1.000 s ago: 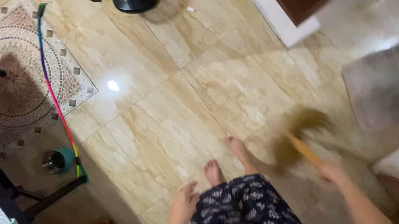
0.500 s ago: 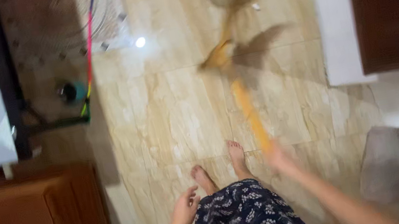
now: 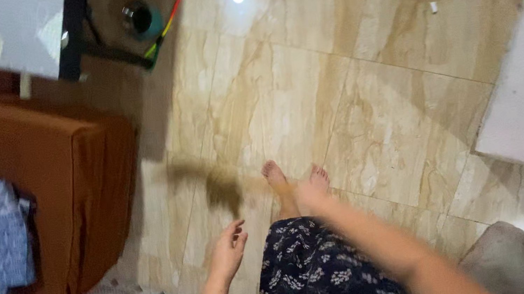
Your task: The person sweeps the floor with a broom, places a pillow on a seat, hangs a cord on a wire rack, places shampoo sachets on a bathroom shelf, and pours water into the toilet bowl using a dipper.
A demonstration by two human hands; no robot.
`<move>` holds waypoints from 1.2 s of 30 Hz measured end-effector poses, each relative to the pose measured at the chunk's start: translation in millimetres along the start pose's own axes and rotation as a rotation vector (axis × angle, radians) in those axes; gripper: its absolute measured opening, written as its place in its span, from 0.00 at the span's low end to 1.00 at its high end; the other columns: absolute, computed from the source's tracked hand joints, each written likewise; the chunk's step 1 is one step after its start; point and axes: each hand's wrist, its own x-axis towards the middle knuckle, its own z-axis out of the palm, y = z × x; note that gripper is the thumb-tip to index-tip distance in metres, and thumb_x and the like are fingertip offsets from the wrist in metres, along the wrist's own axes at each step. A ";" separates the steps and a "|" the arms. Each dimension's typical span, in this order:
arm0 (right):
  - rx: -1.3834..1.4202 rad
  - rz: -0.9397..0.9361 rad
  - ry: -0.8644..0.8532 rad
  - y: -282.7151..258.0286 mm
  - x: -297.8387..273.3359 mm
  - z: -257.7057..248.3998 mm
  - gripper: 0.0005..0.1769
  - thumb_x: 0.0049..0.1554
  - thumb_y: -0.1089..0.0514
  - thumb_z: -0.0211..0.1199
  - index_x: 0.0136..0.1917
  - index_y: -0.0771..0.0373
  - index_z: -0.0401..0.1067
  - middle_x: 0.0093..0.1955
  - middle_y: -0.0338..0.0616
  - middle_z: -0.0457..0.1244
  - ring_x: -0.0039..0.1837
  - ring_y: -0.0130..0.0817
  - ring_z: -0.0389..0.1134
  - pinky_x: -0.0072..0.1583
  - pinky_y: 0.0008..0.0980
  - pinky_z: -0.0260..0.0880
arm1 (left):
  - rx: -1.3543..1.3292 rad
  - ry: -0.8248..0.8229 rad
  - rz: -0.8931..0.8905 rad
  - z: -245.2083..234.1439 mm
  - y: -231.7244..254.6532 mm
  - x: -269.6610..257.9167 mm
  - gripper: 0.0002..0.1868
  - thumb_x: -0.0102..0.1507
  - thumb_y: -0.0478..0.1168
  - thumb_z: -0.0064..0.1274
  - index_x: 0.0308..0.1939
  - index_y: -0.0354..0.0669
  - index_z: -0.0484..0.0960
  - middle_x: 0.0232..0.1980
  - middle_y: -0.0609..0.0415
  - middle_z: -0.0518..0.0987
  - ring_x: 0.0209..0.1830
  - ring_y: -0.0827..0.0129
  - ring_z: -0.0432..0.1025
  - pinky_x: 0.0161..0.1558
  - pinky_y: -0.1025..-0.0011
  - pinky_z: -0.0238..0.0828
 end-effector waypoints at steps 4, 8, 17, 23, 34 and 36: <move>0.056 0.333 0.256 180.5 -15.2 -137.0 0.22 0.54 0.52 0.64 0.60 0.60 0.77 0.54 0.61 0.70 0.57 0.59 0.72 0.55 0.54 0.72 | -0.036 0.042 -0.092 -3.2 -36.2 -17.8 0.21 0.63 0.42 0.55 0.61 0.48 0.79 0.53 0.46 0.83 0.50 0.61 0.79 0.51 0.65 0.76; 0.018 0.669 0.520 220.9 -34.0 -217.8 0.24 0.57 0.48 0.67 0.56 0.71 0.78 0.54 0.69 0.69 0.58 0.63 0.72 0.57 0.54 0.72 | -0.095 0.006 -0.134 7.6 -54.0 -31.1 0.21 0.63 0.42 0.55 0.61 0.49 0.78 0.53 0.47 0.83 0.48 0.60 0.79 0.51 0.65 0.76; 0.115 0.523 0.263 53.7 -121.4 -108.5 0.19 0.64 0.45 0.54 0.61 0.54 0.76 0.43 0.57 0.72 0.46 0.54 0.75 0.49 0.53 0.72 | -0.078 -0.013 -0.006 -5.6 -56.5 -38.4 0.21 0.63 0.41 0.54 0.61 0.48 0.80 0.51 0.42 0.82 0.51 0.56 0.77 0.52 0.64 0.75; -0.022 -0.129 -0.172 -157.4 -140.0 23.4 0.23 0.52 0.45 0.61 0.60 0.49 0.76 0.52 0.55 0.70 0.54 0.52 0.72 0.57 0.48 0.72 | -0.039 0.080 -0.056 -70.6 -99.7 -70.8 0.20 0.64 0.43 0.53 0.61 0.52 0.78 0.54 0.48 0.81 0.51 0.57 0.77 0.53 0.64 0.73; -0.455 -0.099 -0.201 -284.8 19.5 131.2 0.25 0.58 0.36 0.61 0.56 0.56 0.80 0.52 0.54 0.70 0.55 0.49 0.72 0.58 0.45 0.72 | -0.353 0.385 -0.198 -158.3 -313.1 -209.3 0.20 0.63 0.40 0.53 0.60 0.46 0.78 0.55 0.47 0.81 0.50 0.61 0.80 0.52 0.66 0.76; -0.519 0.066 -0.032 -249.3 46.9 80.9 0.23 0.59 0.41 0.61 0.58 0.57 0.80 0.54 0.55 0.70 0.57 0.49 0.71 0.59 0.46 0.72 | -0.398 0.447 -0.256 -152.6 -367.1 -235.1 0.21 0.63 0.41 0.55 0.61 0.46 0.78 0.53 0.47 0.82 0.49 0.61 0.80 0.50 0.66 0.77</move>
